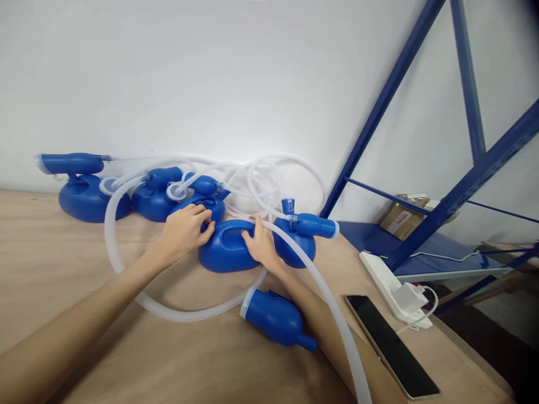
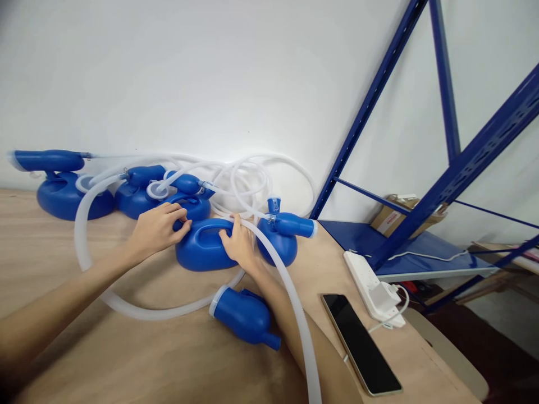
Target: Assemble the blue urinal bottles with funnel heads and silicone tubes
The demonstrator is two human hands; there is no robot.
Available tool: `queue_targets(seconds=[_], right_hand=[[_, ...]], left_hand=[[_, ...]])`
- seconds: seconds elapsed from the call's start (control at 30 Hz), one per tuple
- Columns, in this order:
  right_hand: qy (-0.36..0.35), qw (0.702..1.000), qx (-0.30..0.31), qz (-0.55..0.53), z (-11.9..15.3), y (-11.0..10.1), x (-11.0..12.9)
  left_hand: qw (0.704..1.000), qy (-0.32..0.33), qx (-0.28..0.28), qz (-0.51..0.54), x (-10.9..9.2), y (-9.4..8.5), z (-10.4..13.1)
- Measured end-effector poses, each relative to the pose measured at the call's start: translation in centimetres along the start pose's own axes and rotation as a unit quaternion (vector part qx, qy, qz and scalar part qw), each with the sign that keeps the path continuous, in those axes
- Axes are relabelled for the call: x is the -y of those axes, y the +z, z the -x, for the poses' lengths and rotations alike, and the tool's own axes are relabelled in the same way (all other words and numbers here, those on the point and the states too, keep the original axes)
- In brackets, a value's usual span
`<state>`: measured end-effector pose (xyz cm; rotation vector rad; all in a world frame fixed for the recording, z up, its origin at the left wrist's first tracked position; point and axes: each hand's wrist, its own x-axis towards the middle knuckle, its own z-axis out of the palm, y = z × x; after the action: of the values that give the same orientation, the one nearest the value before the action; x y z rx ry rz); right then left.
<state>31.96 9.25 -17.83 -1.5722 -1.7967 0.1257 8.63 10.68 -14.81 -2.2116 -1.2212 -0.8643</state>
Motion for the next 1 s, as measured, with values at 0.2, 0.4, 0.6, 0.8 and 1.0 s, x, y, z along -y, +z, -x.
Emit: queue_targets(seconds=[0.2,0.4,0.6,0.8,1.0], right_hand=[[0.001,1.000,0.001,-0.002,0.1,-0.1,0.1],[0.004,1.000,-0.004,-0.003,0.0,0.2,-0.2],[0.002,1.000,-0.010,-0.013,0.0,0.2,-0.3],[0.006,1.000,0.012,0.002,-0.3,0.2,-0.5],[-0.011,0.998,0.068,0.004,-0.7,-1.7,0.0]], left_hand=[[0.998,0.004,0.033,-0.045,-0.7,-0.6,0.1],[0.996,0.004,0.073,-0.043,-1.5,-1.4,-0.6],[0.992,-0.018,0.124,-0.016,-1.6,-1.6,-1.3],[0.987,-0.002,0.156,0.024,-0.4,-2.2,-1.6],[0.962,0.007,0.247,0.115,3.3,-2.8,-2.1]])
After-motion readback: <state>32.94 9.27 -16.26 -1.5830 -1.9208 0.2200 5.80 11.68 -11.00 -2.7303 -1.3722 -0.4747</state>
